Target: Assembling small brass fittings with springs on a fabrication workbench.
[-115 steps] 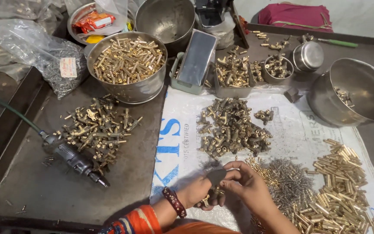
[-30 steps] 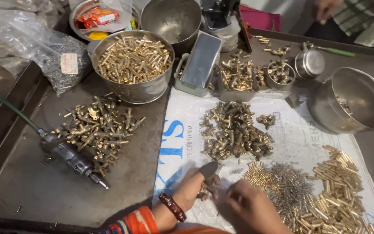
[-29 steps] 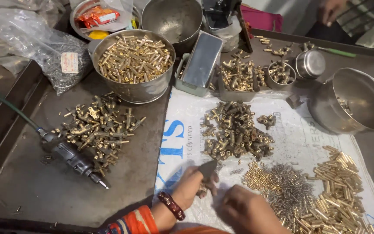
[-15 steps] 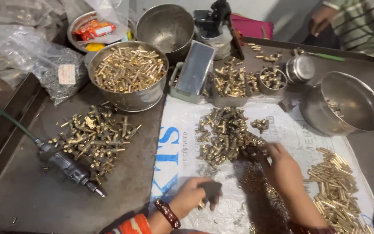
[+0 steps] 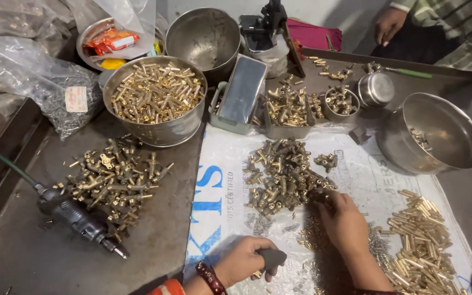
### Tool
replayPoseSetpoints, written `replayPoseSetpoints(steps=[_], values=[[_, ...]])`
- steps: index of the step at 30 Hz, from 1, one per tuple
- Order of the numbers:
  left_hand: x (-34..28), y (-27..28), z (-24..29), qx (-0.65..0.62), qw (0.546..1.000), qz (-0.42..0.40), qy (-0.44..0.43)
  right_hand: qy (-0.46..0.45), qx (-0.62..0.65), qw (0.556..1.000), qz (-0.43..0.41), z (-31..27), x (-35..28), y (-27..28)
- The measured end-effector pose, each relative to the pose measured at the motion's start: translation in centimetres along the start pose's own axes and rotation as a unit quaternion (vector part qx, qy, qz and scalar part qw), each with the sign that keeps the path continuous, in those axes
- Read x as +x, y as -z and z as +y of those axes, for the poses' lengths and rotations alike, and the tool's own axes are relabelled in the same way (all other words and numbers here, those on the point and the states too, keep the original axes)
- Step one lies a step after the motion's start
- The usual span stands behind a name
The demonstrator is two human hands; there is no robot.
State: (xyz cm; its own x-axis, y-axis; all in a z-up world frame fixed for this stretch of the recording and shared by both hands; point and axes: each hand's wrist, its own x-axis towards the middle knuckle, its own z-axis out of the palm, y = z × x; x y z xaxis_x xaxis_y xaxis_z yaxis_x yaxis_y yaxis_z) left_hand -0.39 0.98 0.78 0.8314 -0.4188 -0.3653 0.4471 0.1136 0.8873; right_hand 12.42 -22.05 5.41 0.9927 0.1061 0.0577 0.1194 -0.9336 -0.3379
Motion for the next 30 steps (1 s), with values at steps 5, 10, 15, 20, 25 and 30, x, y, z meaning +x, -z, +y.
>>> replayPoseSetpoints(steps=[5,10,15,20,25,30], values=[[-1.1,0.0,1.6,-0.047,0.998,0.008,-0.047,-0.098,0.271,0.956,-0.048,0.7,-1.1,-0.1],[0.2,-0.1,0.1,-0.078,0.990,0.033,-0.111,-0.038,0.429,0.889,-0.155,1.3,-2.3,-0.3],[-0.3,0.1,0.2,0.014,0.994,0.066,-0.088,-0.017,0.215,0.970,-0.114,1.2,-3.5,-0.7],[0.2,-0.9,-0.2,-0.024,0.995,0.092,-0.042,0.132,0.070,0.985,-0.090,-2.3,-4.6,-0.7],[0.4,-1.0,-1.8,-0.033,0.993,0.051,-0.100,0.244,-0.030,0.966,-0.081,-1.0,-4.7,-3.9],[-0.3,-0.7,-1.0,0.007,0.996,0.079,-0.041,0.125,0.051,0.981,-0.136,-3.0,-5.7,0.1]])
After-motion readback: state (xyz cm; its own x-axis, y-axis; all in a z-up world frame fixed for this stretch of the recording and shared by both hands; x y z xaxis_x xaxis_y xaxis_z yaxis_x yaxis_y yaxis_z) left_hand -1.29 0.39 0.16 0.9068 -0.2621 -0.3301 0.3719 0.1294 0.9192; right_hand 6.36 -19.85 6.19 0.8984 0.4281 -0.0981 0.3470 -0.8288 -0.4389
